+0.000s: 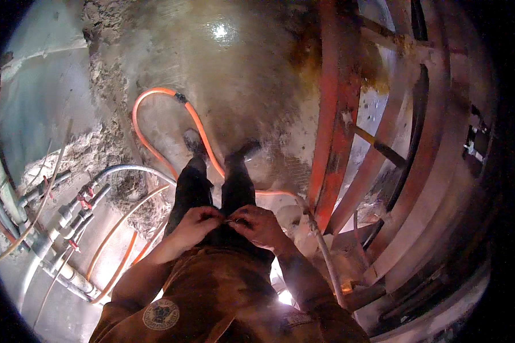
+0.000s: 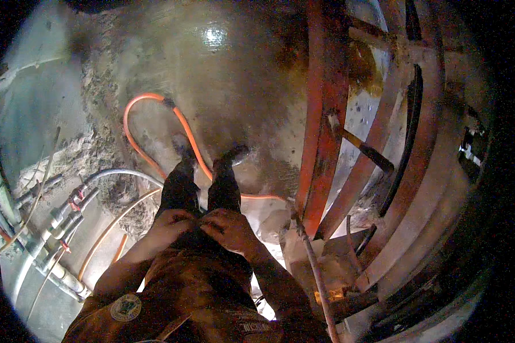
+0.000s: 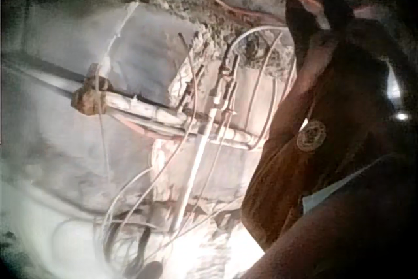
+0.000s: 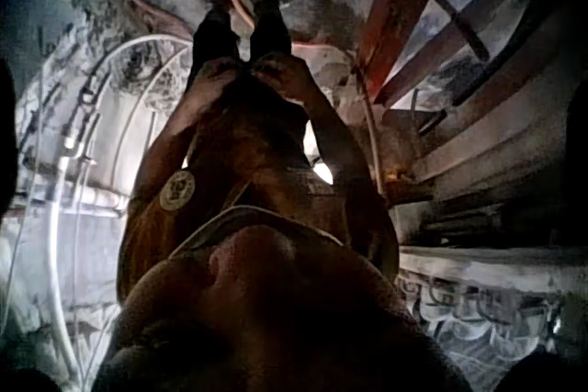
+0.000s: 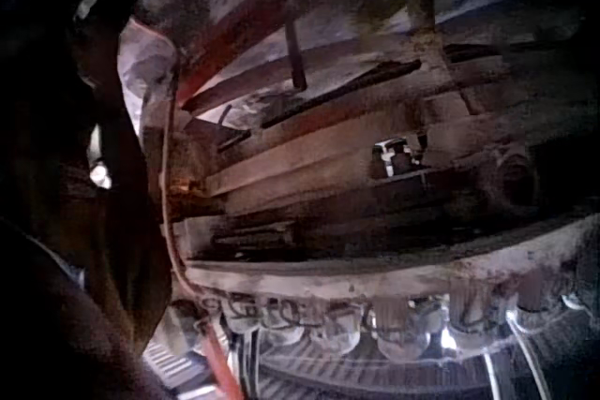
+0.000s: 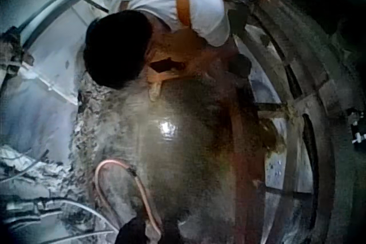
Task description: The person walks through a workshop while holding a small metal gear, then approaches a large machine where another worker is present. The person places the gear onto a shaft on the machine and appears to secure it.
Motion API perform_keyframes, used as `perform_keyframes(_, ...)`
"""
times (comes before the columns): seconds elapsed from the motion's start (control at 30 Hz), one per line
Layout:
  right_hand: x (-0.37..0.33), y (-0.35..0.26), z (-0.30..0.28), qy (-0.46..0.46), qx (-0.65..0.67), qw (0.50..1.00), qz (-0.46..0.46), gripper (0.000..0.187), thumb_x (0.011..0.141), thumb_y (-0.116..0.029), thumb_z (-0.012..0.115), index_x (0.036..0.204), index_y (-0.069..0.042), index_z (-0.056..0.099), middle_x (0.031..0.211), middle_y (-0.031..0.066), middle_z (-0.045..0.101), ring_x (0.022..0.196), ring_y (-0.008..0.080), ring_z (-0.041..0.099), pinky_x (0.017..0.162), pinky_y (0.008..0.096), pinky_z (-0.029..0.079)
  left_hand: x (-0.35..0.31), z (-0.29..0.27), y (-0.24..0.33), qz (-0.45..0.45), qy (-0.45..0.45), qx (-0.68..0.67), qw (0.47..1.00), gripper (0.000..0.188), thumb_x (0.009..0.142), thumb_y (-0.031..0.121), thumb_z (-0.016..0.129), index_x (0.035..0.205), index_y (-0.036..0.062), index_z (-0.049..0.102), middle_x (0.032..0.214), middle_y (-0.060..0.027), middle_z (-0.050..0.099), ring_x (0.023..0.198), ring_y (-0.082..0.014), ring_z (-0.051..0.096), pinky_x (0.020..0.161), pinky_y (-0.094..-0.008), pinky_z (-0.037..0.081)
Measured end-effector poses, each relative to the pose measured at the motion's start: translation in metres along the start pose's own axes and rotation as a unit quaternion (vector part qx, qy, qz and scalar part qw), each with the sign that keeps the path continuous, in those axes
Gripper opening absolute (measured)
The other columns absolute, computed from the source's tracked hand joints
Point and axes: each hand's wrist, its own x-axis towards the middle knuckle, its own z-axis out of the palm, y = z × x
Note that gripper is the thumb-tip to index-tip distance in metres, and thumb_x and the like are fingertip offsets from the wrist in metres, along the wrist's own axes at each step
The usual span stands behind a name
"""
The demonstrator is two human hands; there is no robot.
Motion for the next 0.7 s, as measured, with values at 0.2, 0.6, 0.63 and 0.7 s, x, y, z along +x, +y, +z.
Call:
perform_keyframes(0.2,0.024,-0.017,0.030,-0.023,-0.044,0.998,-0.041,0.017,0.085,-0.020,0.070,0.098,-0.009,0.069,0.100,0.0071,0.068,0.092,0.0252,0.066,0.080,0.0332,0.053,-0.021,-0.036,-0.004,0.013,0.016,-0.048,0.999,0.020,0.085,0.013,0.062,0.098,-0.0019,0.067,0.085,-0.0052,0.066,0.080,-0.0122,0.058,0.072,-0.0265,0.046)
perform_keyframes(0.6,0.051,-0.063,0.055,-0.036,0.137,0.989,0.045,0.019,0.083,-0.011,0.074,0.100,-0.005,0.069,0.097,0.0022,0.063,0.073,0.0075,0.054,0.063,0.0219,0.043,-0.048,-0.067,-0.010,-0.020,-0.013,-0.281,0.959,0.018,0.092,0.018,0.059,0.103,0.0036,0.062,0.076,0.0030,0.052,0.066,-0.0051,0.045,0.055,-0.0201,0.034)
perform_keyframes(0.63,0.052,-0.062,0.058,-0.045,0.139,0.988,0.054,0.019,0.083,-0.010,0.074,0.100,-0.005,0.069,0.097,0.0022,0.063,0.074,0.0073,0.054,0.064,0.0219,0.043,-0.048,-0.071,-0.008,-0.018,-0.030,-0.265,0.964,0.019,0.093,0.019,0.059,0.103,0.0036,0.062,0.076,0.0029,0.052,0.067,-0.0050,0.045,0.055,-0.0201,0.035)
perform_keyframes(0.7,0.052,-0.058,0.061,-0.061,0.138,0.986,0.076,0.019,0.083,-0.010,0.074,0.100,-0.004,0.069,0.097,0.0022,0.062,0.075,0.0070,0.054,0.065,0.0218,0.043,-0.048,-0.079,-0.008,-0.012,-0.067,-0.233,0.970,0.020,0.093,0.021,0.060,0.104,0.0034,0.062,0.077,0.0028,0.053,0.067,-0.0048,0.046,0.056,-0.0199,0.035)
